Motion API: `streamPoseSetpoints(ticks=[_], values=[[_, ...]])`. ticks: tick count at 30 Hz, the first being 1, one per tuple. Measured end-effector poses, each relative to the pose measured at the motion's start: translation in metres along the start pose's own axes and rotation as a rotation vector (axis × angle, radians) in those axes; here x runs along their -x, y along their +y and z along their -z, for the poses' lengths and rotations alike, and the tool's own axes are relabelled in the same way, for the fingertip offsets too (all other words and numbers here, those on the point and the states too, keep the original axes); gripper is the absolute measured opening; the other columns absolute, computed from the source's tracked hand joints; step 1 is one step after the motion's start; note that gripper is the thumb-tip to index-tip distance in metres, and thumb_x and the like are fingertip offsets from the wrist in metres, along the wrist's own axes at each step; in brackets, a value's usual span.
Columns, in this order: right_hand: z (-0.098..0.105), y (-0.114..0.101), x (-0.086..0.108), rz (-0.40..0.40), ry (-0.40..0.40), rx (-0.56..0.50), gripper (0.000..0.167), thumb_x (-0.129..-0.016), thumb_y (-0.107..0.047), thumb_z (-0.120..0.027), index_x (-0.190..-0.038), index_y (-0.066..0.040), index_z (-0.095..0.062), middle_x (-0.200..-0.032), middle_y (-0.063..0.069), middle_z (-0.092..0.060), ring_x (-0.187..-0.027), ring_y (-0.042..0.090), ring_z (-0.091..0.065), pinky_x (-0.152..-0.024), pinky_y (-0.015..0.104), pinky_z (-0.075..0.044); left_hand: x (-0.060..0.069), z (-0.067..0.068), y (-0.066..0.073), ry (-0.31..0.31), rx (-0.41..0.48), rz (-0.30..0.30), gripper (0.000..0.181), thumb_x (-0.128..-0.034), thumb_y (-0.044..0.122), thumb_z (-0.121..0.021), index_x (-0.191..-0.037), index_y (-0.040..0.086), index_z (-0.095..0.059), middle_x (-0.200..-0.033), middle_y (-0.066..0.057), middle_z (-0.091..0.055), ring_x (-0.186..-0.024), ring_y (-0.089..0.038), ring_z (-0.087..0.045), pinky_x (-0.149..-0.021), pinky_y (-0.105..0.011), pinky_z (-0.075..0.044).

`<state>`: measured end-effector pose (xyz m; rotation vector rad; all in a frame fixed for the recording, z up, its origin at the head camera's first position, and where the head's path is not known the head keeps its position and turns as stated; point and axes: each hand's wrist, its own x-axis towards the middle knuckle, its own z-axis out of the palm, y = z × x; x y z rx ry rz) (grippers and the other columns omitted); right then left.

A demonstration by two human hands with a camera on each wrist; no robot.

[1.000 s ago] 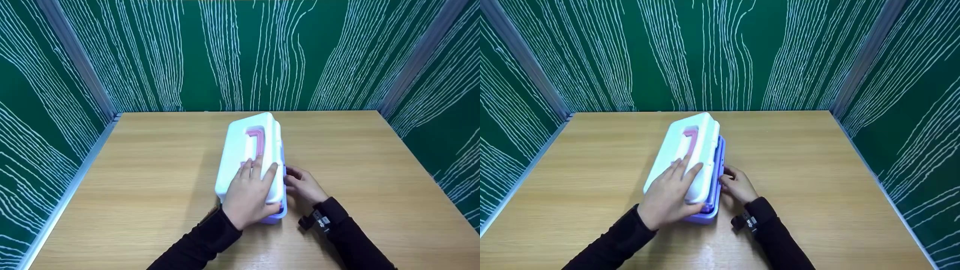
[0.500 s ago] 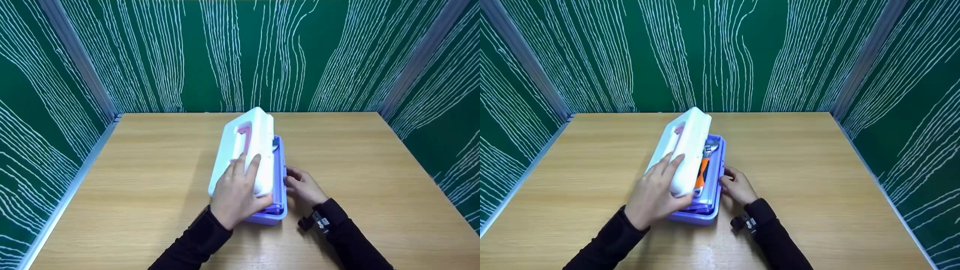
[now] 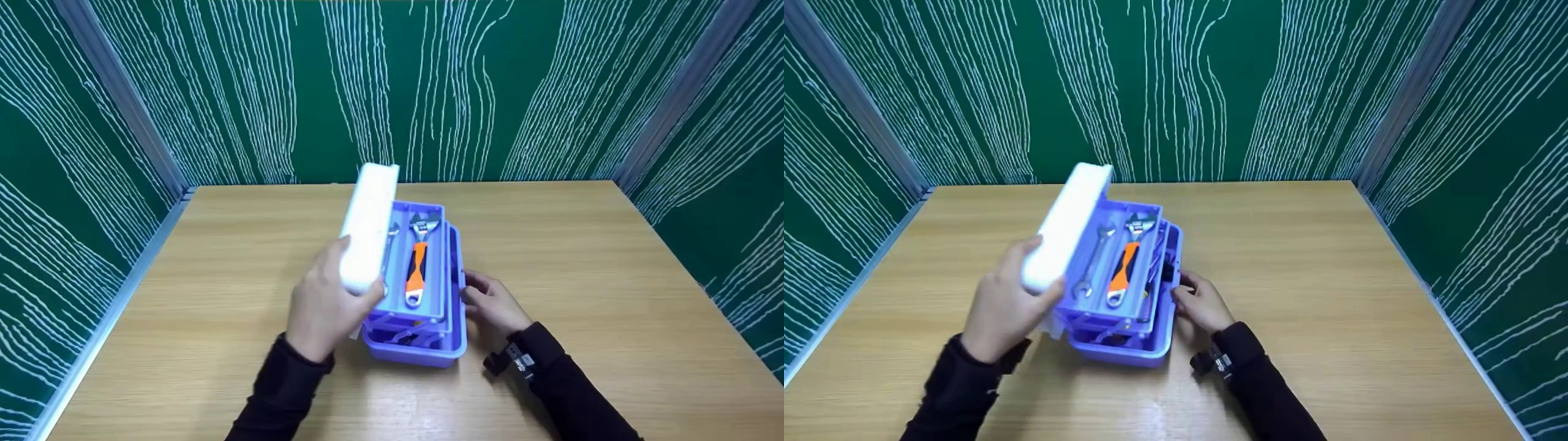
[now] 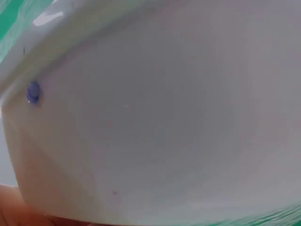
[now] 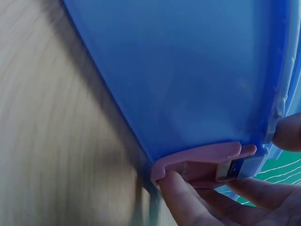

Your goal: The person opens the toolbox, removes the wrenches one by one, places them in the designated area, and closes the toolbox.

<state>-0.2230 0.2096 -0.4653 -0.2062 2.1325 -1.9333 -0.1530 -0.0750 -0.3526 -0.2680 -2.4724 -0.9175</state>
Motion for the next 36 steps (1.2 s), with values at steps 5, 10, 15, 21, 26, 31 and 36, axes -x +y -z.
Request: streamPoseSetpoints(ticks=[5,10,15,21,26,31,36], values=[[-0.001,0.0,0.0,0.001,0.004,-0.016,0.056,-0.094,-0.005,-0.045,-0.147,0.009,-0.031,-0.143,0.029,-0.045,-0.108,0.014,-0.063,-0.094,0.029,-0.055,0.002,0.008,-0.02,0.013,0.097,0.089,0.068,-0.0784,0.039,-0.072,-0.132,0.002,-0.051,-0.112,-0.015,-0.066,-0.082,-0.025,-0.064,-0.064,-0.036,-0.056],[-0.003,0.0,-0.001,-0.001,0.021,0.004,0.054,-0.095,-0.006,-0.046,-0.146,0.01,-0.034,-0.143,0.029,-0.046,-0.106,0.013,-0.063,-0.091,0.028,-0.056,0.005,0.014,-0.036,0.0,0.2,0.189,0.064,-0.0834,0.036,-0.069,-0.134,0.004,-0.047,-0.108,-0.015,-0.065,-0.077,-0.024,-0.061,-0.056,-0.031,-0.053],[-0.005,0.0,-0.002,-0.015,0.05,0.074,0.056,-0.095,-0.009,-0.053,-0.145,0.009,-0.036,-0.142,0.03,-0.046,-0.106,0.02,-0.061,-0.086,0.025,-0.056,0.007,0.018,-0.055,0.004,0.305,0.254,0.055,-0.0894,0.029,-0.064,-0.133,0.004,-0.044,-0.101,-0.017,-0.063,-0.072,-0.024,-0.06,-0.052,-0.031,-0.053],[-0.005,-0.002,-0.004,-0.019,0.07,0.128,0.057,-0.095,-0.01,-0.055,-0.145,0.008,-0.036,-0.143,0.029,-0.046,-0.115,0.033,-0.059,-0.087,0.026,-0.056,0.009,0.025,-0.076,-0.006,0.406,0.351,0.044,-0.096,0.028,-0.057,-0.13,0.003,-0.042,-0.118,-0.022,-0.062,-0.094,-0.03,-0.063,-0.072,-0.035,-0.055],[-0.005,-0.001,-0.004,-0.009,0.089,0.163,0.057,-0.094,-0.01,-0.055,-0.145,0.007,-0.037,-0.14,0.029,-0.049,-0.111,0.029,-0.061,-0.085,0.025,-0.056,0.012,0.028,-0.094,-0.04,0.508,0.438,0.042,-0.0994,0.027,-0.053,-0.13,0.001,-0.04,-0.13,-0.025,-0.058,-0.112,-0.031,-0.061,-0.086,-0.033,-0.054],[-0.004,0.0,-0.003,0.024,0.072,0.121,0.056,-0.095,-0.007,-0.053,-0.145,0.011,-0.035,-0.133,0.035,-0.051,-0.102,0.02,-0.064,-0.079,0.02,-0.056,0.015,0.032,-0.112,-0.095,0.578,0.511,0.044,-0.1015,0.024,-0.048,-0.137,0.0,-0.038,-0.125,-0.028,-0.061,-0.097,-0.018,-0.065,-0.074,-0.024,-0.052],[-0.005,0.0,-0.003,0.021,0.083,0.099,0.056,-0.095,-0.005,-0.053,-0.145,0.011,-0.035,-0.131,0.036,-0.052,-0.098,0.018,-0.063,-0.077,0.019,-0.056,0.015,0.033,-0.128,-0.149,0.665,0.601,0.048,-0.1015,0.025,-0.048,-0.141,0.002,-0.037,-0.108,-0.012,-0.061,-0.08,-0.008,-0.06,-0.068,-0.022,-0.05]])
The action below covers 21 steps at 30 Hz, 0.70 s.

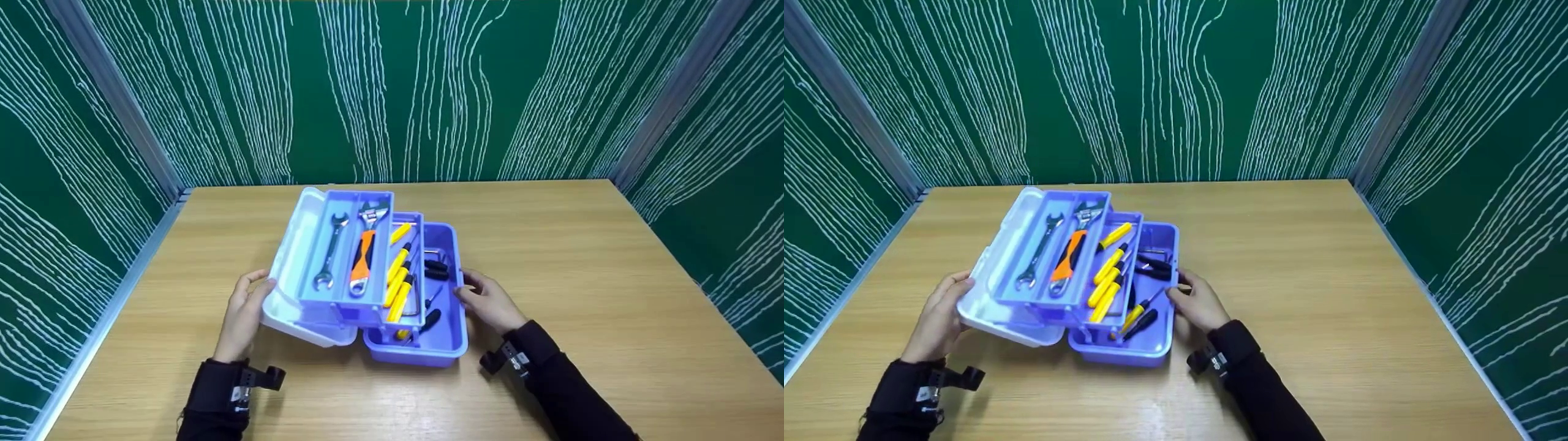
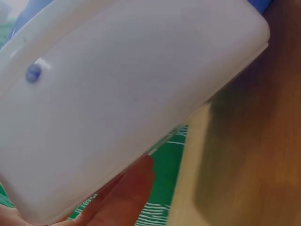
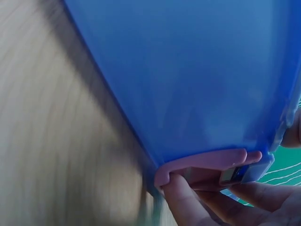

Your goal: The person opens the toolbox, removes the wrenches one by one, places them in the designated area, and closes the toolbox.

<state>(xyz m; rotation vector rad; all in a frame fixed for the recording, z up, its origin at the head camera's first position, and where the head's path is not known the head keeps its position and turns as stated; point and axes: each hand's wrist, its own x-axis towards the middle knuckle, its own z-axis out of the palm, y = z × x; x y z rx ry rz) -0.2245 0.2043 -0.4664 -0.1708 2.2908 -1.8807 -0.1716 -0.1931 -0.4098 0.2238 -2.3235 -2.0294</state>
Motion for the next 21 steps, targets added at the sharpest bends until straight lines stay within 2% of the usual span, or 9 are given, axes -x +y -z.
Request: streamPoseSetpoints(ticks=[2,7,12,14,17,20,21], values=[[0.0,0.0,0.0,0.0,0.003,0.015,0.056,-0.095,-0.006,-0.053,-0.145,0.011,-0.035,-0.131,0.036,-0.052,-0.1,0.02,-0.063,-0.077,0.02,-0.056,-0.004,0.003,-0.005,-0.015,0.047,0.041,0.047,-0.1013,0.025,-0.048,-0.141,0.002,-0.038,-0.103,-0.007,-0.058,-0.08,-0.009,-0.06,-0.068,-0.023,-0.05],[0.0,0.0,0.0,0.008,0.007,0.046,0.055,-0.095,-0.007,-0.054,-0.144,0.011,-0.037,-0.132,0.035,-0.053,-0.105,0.027,-0.063,-0.079,0.021,-0.056,-0.013,0.009,-0.018,-0.057,0.123,0.127,0.046,-0.1004,0.025,-0.049,-0.138,0.001,-0.038,-0.105,-0.007,-0.059,-0.084,-0.014,-0.063,-0.07,-0.028,-0.055],[0.001,0.002,0.0,0.009,-0.004,0.039,0.055,-0.095,-0.007,-0.054,-0.144,0.01,-0.036,-0.132,0.035,-0.053,-0.105,0.028,-0.063,-0.08,0.021,-0.056,-0.018,0.012,-0.028,-0.077,0.115,0.178,0.039,-0.0997,0.021,-0.05,-0.132,0.001,-0.043,-0.099,-0.005,-0.059,-0.08,-0.014,-0.063,-0.066,-0.029,-0.056],[0.001,0.003,-0.001,0.01,-0.006,0.034,0.055,-0.095,-0.007,-0.054,-0.144,0.011,-0.036,-0.132,0.035,-0.053,-0.106,0.028,-0.063,-0.081,0.021,-0.056,-0.019,0.013,-0.031,-0.07,0.093,0.177,0.034,-0.0994,0.017,-0.048,-0.128,-0.001,-0.046,-0.097,-0.005,-0.057,-0.078,-0.013,-0.06,-0.065,-0.026,-0.053],[0.001,0.003,0.0,0.013,-0.008,0.036,0.055,-0.095,-0.007,-0.054,-0.144,0.011,-0.036,-0.132,0.034,-0.053,-0.107,0.029,-0.063,-0.081,0.022,-0.056,-0.02,0.015,-0.038,-0.067,0.055,0.17,0.036,-0.097,0.012,-0.047,-0.127,-0.007,-0.05,-0.095,-0.006,-0.058,-0.078,-0.013,-0.059,-0.065,-0.024,-0.053],[0.001,0.003,0.0,0.019,-0.008,0.047,0.055,-0.095,-0.008,-0.055,-0.144,0.01,-0.037,-0.133,0.034,-0.053,-0.108,0.031,-0.063,-0.082,0.022,-0.056,-0.02,0.017,-0.045,-0.081,-0.002,0.135,0.043,-0.0944,0.01,-0.046,-0.13,-0.014,-0.051,-0.099,-0.012,-0.064,-0.082,-0.013,-0.061,-0.07,-0.024,-0.054],[0.001,0.003,0.0,0.024,-0.007,0.058,0.055,-0.095,-0.008,-0.055,-0.144,0.01,-0.037,-0.132,0.033,-0.053,-0.109,0.031,-0.062,-0.082,0.021,-0.055,-0.02,0.018,-0.047,-0.084,-0.059,0.103,0.043,-0.0944,0.01,-0.047,-0.128,-0.016,-0.052,-0.1,-0.015,-0.066,-0.082,-0.012,-0.062,-0.071,-0.023,-0.054]])
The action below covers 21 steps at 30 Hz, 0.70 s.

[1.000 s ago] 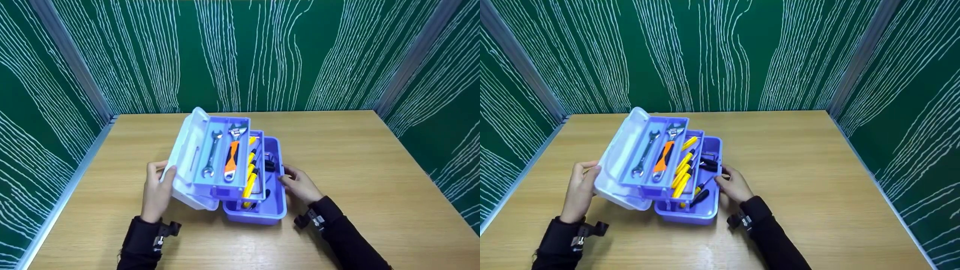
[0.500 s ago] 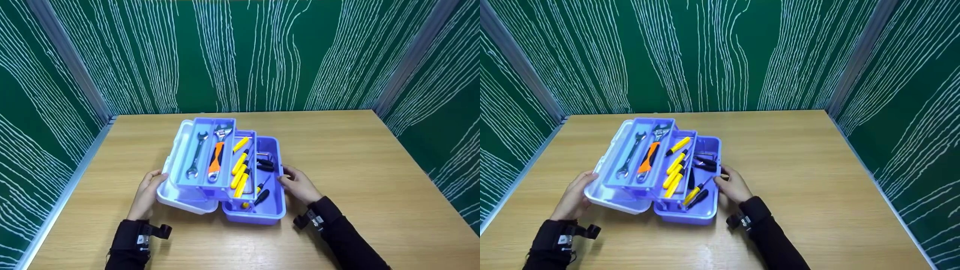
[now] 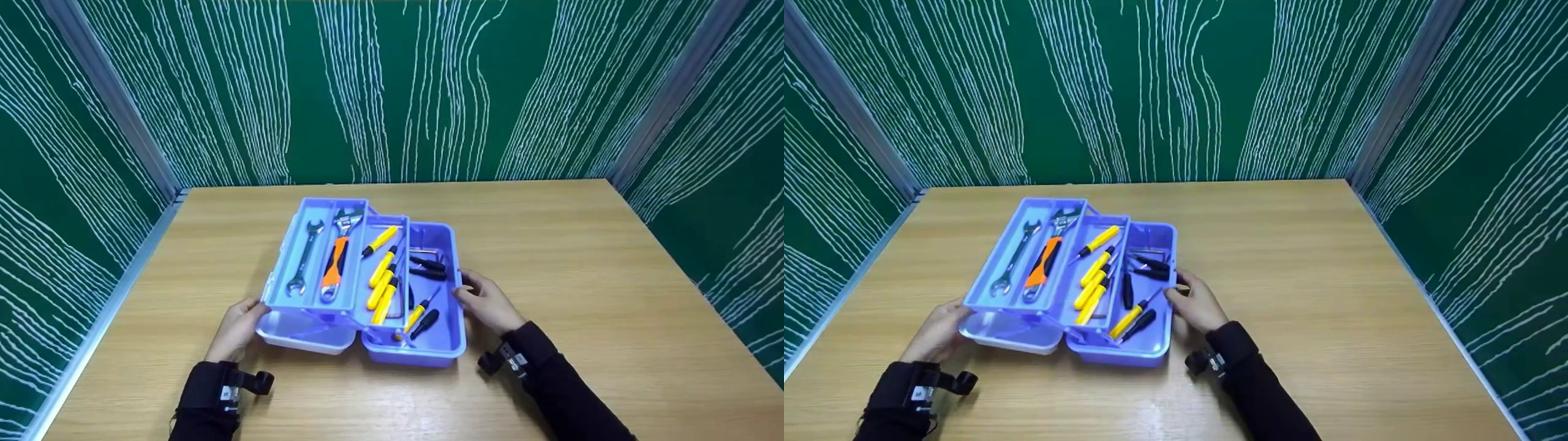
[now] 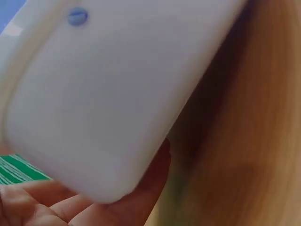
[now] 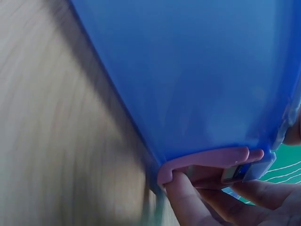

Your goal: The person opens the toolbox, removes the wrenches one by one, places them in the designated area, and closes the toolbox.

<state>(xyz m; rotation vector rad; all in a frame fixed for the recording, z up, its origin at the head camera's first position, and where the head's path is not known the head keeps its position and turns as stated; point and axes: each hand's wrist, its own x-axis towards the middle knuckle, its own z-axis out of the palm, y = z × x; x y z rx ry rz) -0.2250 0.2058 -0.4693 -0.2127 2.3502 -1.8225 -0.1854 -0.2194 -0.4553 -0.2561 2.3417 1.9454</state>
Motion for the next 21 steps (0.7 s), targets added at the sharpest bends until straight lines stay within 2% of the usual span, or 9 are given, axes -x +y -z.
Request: streamPoseSetpoints(ticks=[3,6,9,14,18,21], values=[[-0.0005,-0.0001,0.0001,0.012,0.006,0.023,0.054,-0.096,-0.008,-0.055,-0.144,0.01,-0.038,-0.132,0.033,-0.053,-0.109,0.031,-0.062,-0.081,0.02,-0.054,0.0006,0.0008,-0.0032,0.005,-0.168,-0.072,0.041,-0.0956,0.01,-0.046,-0.125,-0.016,-0.056,-0.108,-0.024,-0.069,-0.087,-0.013,-0.064,-0.076,-0.021,-0.053],[-0.0012,-0.0008,-0.0001,0.017,0.014,0.049,0.054,-0.096,-0.008,-0.055,-0.144,0.009,-0.038,-0.132,0.032,-0.054,-0.108,0.03,-0.062,-0.08,0.02,-0.054,0.0021,0.0004,-0.0026,0.029,-0.317,-0.104,0.036,-0.098,0.009,-0.044,-0.123,-0.012,-0.061,-0.112,-0.027,-0.069,-0.089,-0.017,-0.066,-0.074,-0.022,-0.052],[-0.0025,-0.002,-0.0005,0.003,0.025,0.062,0.054,-0.095,-0.008,-0.054,-0.144,0.008,-0.038,-0.131,0.032,-0.054,-0.106,0.029,-0.063,-0.078,0.022,-0.055,0.0048,-0.0012,0.0008,0.039,-0.369,-0.082,0.035,-0.0997,0.008,-0.043,-0.123,-0.011,-0.061,-0.114,-0.028,-0.067,-0.091,-0.024,-0.066,-0.073,-0.026,-0.052],[-0.0042,-0.0053,-0.0008,-0.02,0.038,0.079,0.055,-0.094,-0.008,-0.055,-0.144,0.008,-0.039,-0.131,0.032,-0.054,-0.108,0.031,-0.062,-0.078,0.024,-0.055,0.0063,-0.0044,0.0009,0.059,-0.423,-0.098,0.032,-0.0998,0.008,-0.047,-0.121,-0.009,-0.063,-0.113,-0.027,-0.068,-0.095,-0.029,-0.067,-0.078,-0.033,-0.053],[-0.0037,-0.006,-0.0007,-0.021,0.025,0.069,0.058,-0.091,-0.006,-0.057,-0.144,0.009,-0.038,-0.135,0.032,-0.052,-0.115,0.038,-0.06,-0.081,0.026,-0.056,0.0064,-0.0065,-0.0013,0.077,-0.438,-0.106,0.029,-0.0978,0.011,-0.054,-0.116,-0.007,-0.067,-0.1,-0.024,-0.072,-0.084,-0.025,-0.069,-0.078,-0.034,-0.055],[-0.0023,-0.0054,-0.0001,-0.014,0.012,0.065,0.062,-0.089,-0.005,-0.059,-0.144,0.009,-0.037,-0.137,0.032,-0.05,-0.117,0.039,-0.059,-0.085,0.029,-0.057,0.008,-0.0077,0.0012,0.076,-0.418,-0.097,0.029,-0.0969,0.011,-0.056,-0.117,-0.008,-0.067,-0.098,-0.023,-0.073,-0.079,-0.021,-0.07,-0.075,-0.032,-0.056]])
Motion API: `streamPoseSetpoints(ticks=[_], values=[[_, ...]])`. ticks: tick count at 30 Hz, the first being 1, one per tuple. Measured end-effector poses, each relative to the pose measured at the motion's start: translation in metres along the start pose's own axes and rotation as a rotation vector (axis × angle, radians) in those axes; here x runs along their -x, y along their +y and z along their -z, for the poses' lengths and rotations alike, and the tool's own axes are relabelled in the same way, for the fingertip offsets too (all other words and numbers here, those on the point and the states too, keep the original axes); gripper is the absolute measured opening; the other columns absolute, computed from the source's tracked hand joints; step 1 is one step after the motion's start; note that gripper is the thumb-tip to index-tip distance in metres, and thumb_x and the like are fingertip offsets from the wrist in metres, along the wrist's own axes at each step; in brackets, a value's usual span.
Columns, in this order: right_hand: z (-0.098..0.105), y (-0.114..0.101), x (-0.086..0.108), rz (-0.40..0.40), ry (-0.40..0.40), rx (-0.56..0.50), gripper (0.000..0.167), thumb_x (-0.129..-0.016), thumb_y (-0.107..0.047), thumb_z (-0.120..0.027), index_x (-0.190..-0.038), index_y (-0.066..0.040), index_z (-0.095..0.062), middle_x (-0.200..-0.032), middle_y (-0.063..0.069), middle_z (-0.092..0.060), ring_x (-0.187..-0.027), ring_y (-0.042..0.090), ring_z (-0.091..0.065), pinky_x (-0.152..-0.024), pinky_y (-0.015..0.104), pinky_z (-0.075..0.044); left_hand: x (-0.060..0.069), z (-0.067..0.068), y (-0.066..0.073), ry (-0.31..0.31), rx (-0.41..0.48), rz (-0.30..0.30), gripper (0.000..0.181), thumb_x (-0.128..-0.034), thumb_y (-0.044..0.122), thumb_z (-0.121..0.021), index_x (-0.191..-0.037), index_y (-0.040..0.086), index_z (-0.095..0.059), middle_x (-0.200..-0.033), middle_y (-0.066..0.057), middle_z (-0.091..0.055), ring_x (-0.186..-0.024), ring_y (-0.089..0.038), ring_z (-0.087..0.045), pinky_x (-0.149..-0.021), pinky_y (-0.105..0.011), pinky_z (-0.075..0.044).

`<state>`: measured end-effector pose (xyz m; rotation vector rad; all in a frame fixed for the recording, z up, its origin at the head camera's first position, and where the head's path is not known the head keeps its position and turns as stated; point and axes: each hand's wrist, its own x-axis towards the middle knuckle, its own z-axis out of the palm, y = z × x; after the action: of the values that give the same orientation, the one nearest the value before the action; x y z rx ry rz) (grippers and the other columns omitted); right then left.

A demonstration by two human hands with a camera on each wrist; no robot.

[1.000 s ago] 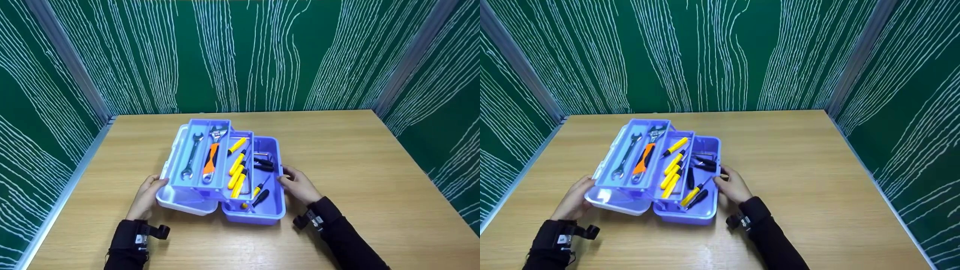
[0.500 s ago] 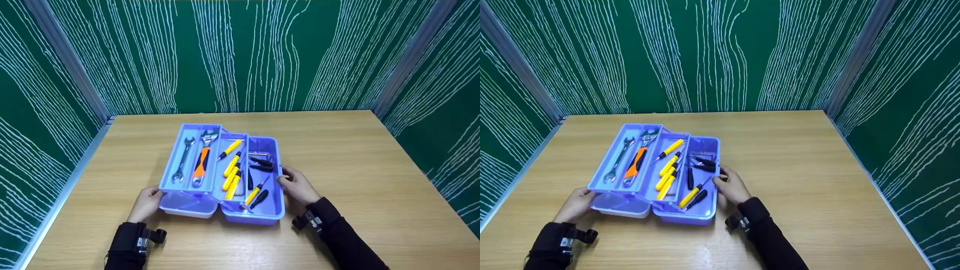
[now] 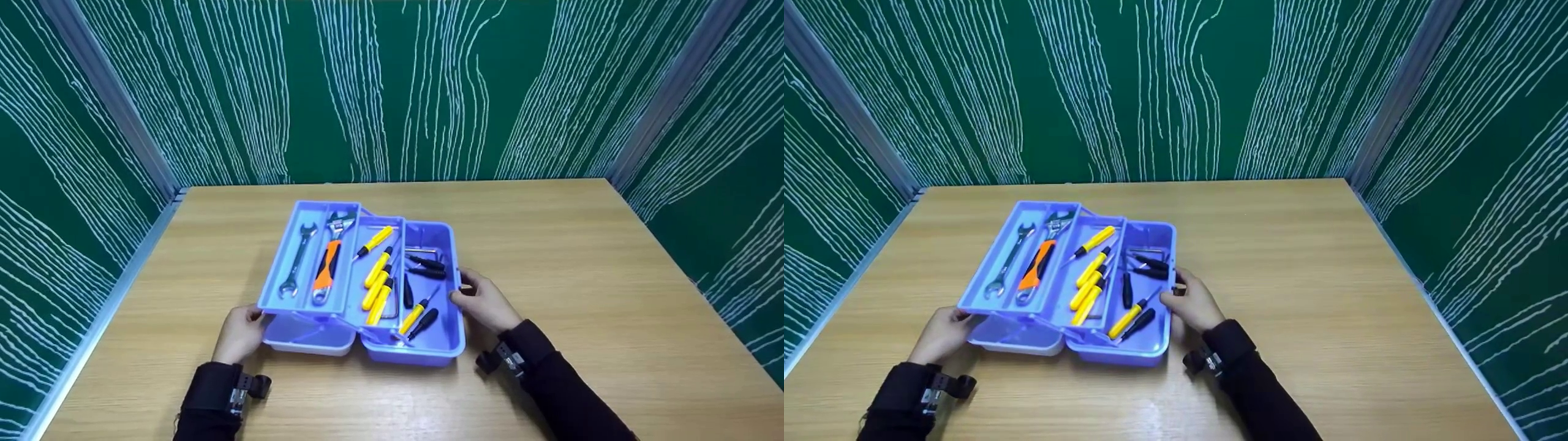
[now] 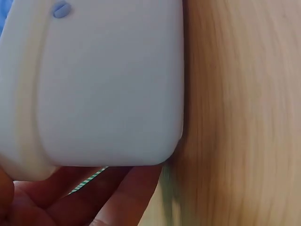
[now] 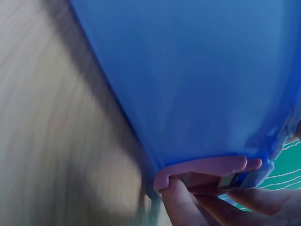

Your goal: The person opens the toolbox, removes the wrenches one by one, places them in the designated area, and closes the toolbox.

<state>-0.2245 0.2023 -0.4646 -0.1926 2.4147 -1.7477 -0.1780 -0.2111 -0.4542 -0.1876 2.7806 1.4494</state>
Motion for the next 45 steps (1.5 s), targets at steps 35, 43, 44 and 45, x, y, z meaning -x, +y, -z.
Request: streamPoseSetpoints(ticks=[35,43,44,45], values=[[0.0,0.002,0.0,-0.014,0.003,0.017,0.07,-0.087,-0.007,-0.062,-0.148,0.008,-0.031,-0.14,0.03,-0.047,-0.119,0.038,-0.058,-0.086,0.03,-0.056,-0.043,0.025,0.157,-0.2,-0.517,-0.109,0.053,-0.0992,0.028,-0.049,-0.139,-0.006,-0.046,-0.135,-0.025,-0.055,-0.114,-0.034,-0.057,-0.104,-0.049,-0.045],[0.0,0.002,0.001,0.003,-0.02,0.015,0.07,-0.088,-0.008,-0.063,-0.148,0.008,-0.031,-0.138,0.031,-0.048,-0.118,0.037,-0.058,-0.084,0.028,-0.056,-0.042,0.014,0.153,-0.261,-0.723,-0.115,0.014,-0.0868,0.005,-0.051,-0.09,-0.001,-0.063,-0.085,-0.011,-0.058,-0.07,-0.023,-0.055,-0.059,-0.028,-0.042],[0.0,0.001,0.001,0.005,-0.023,0.013,0.07,-0.088,-0.008,-0.062,-0.148,0.008,-0.031,-0.138,0.031,-0.048,-0.118,0.036,-0.058,-0.084,0.028,-0.055,-0.042,0.013,0.153,-0.26,-0.739,-0.124,0.013,-0.0856,0.003,-0.051,-0.09,-0.001,-0.063,-0.085,-0.011,-0.059,-0.071,-0.023,-0.055,-0.059,-0.028,-0.042],[0.0,0.001,0.002,0.008,-0.025,0.01,0.07,-0.088,-0.007,-0.062,-0.148,0.008,-0.03,-0.138,0.031,-0.048,-0.117,0.036,-0.059,-0.084,0.028,-0.055,-0.043,0.013,0.153,-0.257,-0.753,-0.131,0.013,-0.0848,0.002,-0.052,-0.091,-0.001,-0.064,-0.086,-0.011,-0.059,-0.071,-0.024,-0.055,-0.06,-0.029,-0.043]])
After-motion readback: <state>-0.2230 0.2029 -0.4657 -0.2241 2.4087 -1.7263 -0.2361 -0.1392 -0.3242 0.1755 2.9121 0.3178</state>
